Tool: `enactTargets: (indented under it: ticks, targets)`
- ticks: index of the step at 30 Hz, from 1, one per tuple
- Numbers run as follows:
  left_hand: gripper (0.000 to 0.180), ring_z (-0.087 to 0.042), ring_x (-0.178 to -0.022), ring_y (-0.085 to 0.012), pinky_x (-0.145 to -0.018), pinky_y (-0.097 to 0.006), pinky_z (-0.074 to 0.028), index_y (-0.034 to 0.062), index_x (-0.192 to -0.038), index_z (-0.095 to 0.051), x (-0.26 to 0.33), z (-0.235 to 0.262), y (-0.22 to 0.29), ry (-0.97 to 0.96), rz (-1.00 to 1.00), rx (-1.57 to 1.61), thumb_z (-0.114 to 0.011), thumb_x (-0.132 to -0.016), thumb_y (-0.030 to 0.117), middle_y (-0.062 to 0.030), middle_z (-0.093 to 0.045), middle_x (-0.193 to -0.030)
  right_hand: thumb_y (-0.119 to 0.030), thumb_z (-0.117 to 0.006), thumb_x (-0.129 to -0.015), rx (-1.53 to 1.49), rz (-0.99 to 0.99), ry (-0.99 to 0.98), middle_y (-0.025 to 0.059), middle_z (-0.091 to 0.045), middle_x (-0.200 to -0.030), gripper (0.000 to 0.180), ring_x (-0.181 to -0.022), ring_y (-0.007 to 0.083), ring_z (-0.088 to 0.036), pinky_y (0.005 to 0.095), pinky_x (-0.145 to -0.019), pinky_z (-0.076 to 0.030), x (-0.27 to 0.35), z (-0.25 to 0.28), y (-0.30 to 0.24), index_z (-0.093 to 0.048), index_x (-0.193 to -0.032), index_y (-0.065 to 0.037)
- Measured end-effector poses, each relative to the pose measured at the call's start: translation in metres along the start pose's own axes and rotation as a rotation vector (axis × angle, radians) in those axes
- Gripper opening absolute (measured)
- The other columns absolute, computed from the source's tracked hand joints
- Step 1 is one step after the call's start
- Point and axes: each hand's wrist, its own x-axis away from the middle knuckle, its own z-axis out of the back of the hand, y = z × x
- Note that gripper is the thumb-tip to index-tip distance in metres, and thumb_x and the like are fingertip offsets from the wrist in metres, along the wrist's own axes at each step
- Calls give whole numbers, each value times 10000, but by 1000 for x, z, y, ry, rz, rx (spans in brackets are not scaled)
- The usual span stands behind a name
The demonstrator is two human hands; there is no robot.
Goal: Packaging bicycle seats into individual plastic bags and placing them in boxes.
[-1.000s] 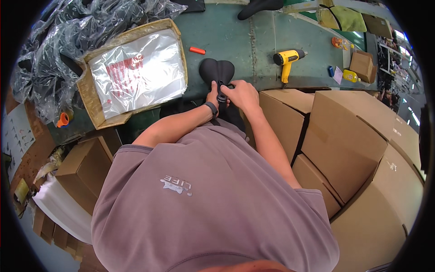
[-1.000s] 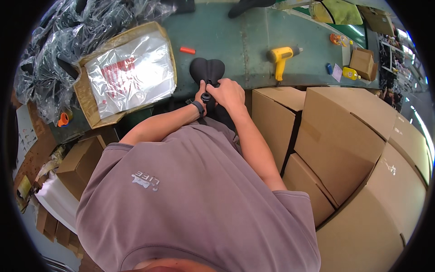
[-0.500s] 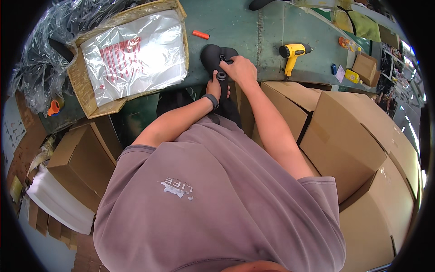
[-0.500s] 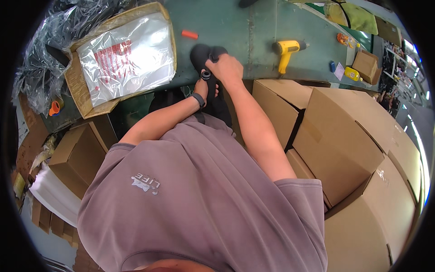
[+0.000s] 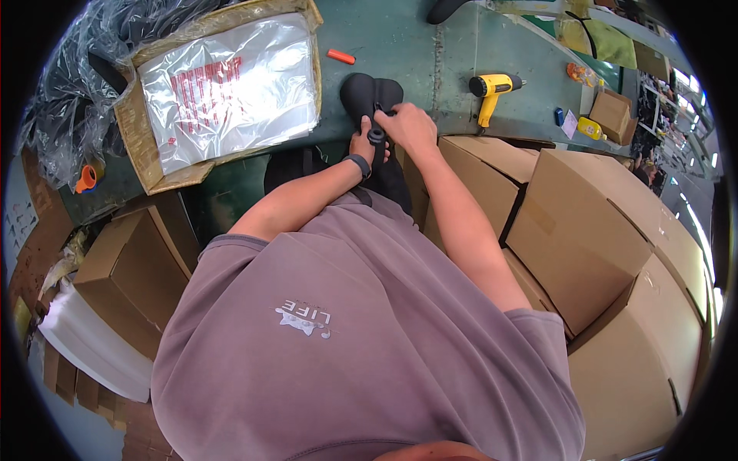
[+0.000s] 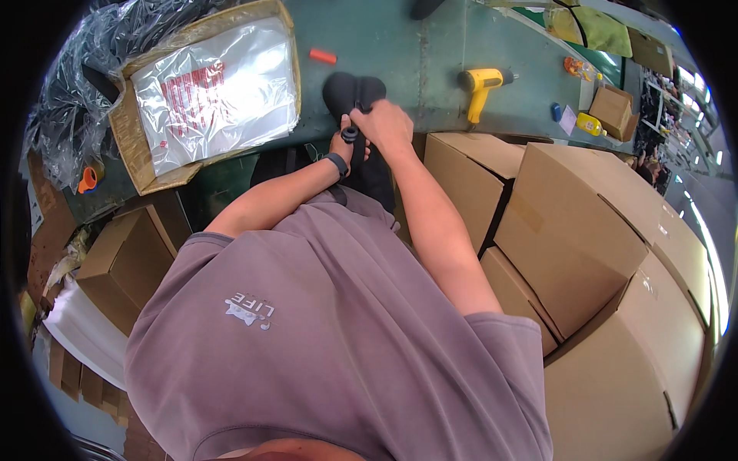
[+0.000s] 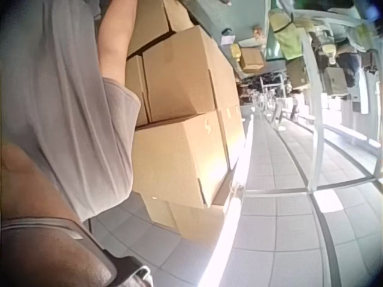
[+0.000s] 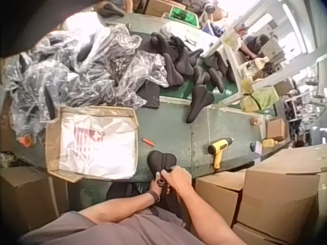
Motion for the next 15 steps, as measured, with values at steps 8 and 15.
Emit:
enactTargets:
  ticks: [8, 15]
  targets:
    - [763, -699, -543, -276, -474, -426, -577, 38, -1143, -640, 1, -6, 3, -4, 17, 19, -396, -1110, 761, -140, -706, -758, -578, -697, -866, -37, 84, 90, 248, -813, -1184, 622, -1150, 427, -778, 502, -1030, -610, -51, 7, -9, -862, -1219, -93]
    - [804, -724, -610, -270, -533, -424, -608, 18, -1071, -676, 4, -10, 4, 5, 45, 3, -407, -1101, 774, -145, -737, -824, -580, -691, -868, -30, 73, -50, 289, -804, -1137, 624, -1123, 457, -775, 509, -1024, -607, -33, 13, 20, -865, -1183, -70]
